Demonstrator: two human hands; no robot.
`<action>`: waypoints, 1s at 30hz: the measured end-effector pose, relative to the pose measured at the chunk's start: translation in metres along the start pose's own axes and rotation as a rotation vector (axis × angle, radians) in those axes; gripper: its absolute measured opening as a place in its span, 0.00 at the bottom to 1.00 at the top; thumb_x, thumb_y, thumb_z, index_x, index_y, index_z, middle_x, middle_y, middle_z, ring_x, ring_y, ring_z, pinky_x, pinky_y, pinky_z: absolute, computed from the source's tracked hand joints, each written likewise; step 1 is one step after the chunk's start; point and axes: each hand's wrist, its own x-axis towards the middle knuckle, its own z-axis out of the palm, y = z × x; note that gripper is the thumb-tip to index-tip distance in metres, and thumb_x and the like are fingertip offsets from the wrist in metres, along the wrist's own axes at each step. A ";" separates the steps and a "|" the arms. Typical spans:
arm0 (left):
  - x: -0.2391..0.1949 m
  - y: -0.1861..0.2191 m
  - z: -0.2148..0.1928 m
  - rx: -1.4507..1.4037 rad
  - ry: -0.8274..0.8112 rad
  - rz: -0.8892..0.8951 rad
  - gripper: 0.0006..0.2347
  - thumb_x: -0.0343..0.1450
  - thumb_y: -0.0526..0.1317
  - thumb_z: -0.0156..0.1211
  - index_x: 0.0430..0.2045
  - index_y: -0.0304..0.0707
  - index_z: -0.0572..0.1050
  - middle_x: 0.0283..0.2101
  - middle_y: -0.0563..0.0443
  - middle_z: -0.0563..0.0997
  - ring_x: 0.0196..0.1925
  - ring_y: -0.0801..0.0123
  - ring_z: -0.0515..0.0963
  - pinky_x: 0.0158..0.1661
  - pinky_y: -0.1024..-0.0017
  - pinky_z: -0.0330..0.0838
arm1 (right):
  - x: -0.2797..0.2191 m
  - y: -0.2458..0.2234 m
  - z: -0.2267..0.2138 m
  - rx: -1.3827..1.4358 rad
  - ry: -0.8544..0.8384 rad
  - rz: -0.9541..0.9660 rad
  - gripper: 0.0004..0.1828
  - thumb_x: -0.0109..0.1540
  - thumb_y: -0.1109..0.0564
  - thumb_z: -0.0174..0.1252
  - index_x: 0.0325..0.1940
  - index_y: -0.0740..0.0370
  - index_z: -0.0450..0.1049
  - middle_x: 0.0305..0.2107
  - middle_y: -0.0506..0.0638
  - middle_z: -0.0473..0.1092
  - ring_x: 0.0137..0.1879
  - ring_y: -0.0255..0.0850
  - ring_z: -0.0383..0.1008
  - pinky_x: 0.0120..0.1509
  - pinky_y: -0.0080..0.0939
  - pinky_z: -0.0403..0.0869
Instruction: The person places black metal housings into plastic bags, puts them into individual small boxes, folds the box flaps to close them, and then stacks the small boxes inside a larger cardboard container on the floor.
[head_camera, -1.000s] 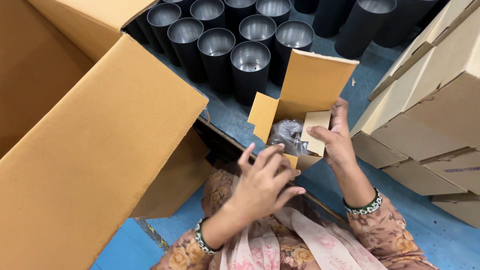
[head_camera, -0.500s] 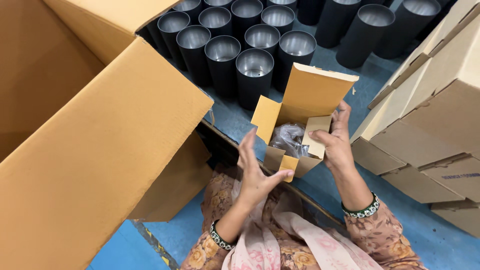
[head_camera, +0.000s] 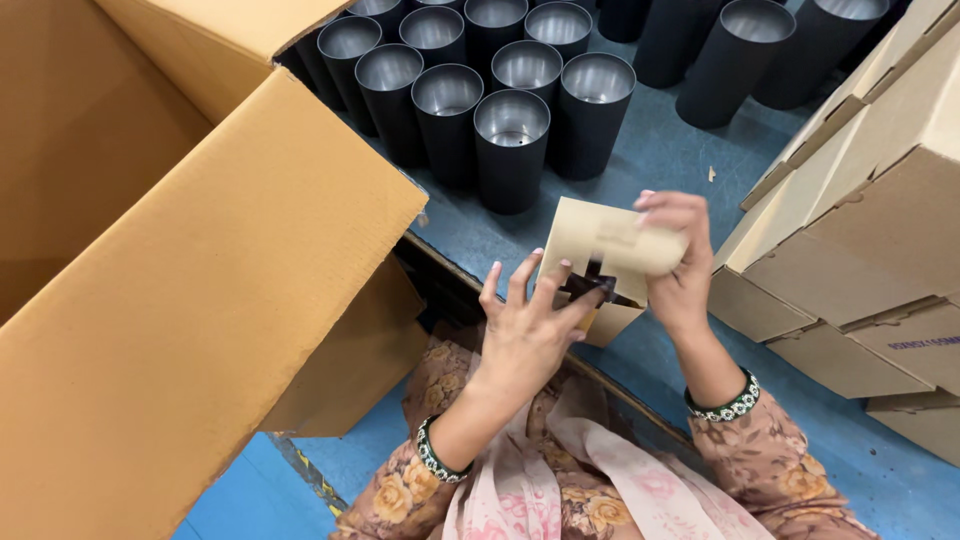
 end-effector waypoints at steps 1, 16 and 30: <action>-0.001 -0.001 0.003 -0.016 -0.004 -0.010 0.25 0.58 0.46 0.75 0.52 0.67 0.78 0.62 0.52 0.67 0.70 0.55 0.61 0.66 0.41 0.48 | 0.002 -0.007 -0.001 -0.129 -0.026 -0.090 0.19 0.58 0.70 0.61 0.48 0.54 0.68 0.50 0.54 0.68 0.67 0.49 0.68 0.71 0.48 0.68; -0.018 -0.021 0.014 -0.613 0.231 -0.124 0.30 0.70 0.51 0.72 0.62 0.44 0.62 0.67 0.41 0.65 0.68 0.50 0.67 0.66 0.56 0.65 | -0.001 -0.036 -0.020 -0.316 -0.389 -0.237 0.18 0.64 0.48 0.60 0.56 0.55 0.74 0.61 0.52 0.71 0.74 0.54 0.65 0.83 0.65 0.54; -0.013 -0.029 -0.001 -0.624 0.001 -0.175 0.16 0.75 0.48 0.60 0.57 0.56 0.78 0.71 0.40 0.67 0.72 0.54 0.67 0.71 0.57 0.60 | -0.017 -0.022 -0.018 -0.290 -0.374 -0.241 0.24 0.65 0.35 0.55 0.51 0.53 0.80 0.59 0.53 0.72 0.73 0.55 0.64 0.79 0.58 0.60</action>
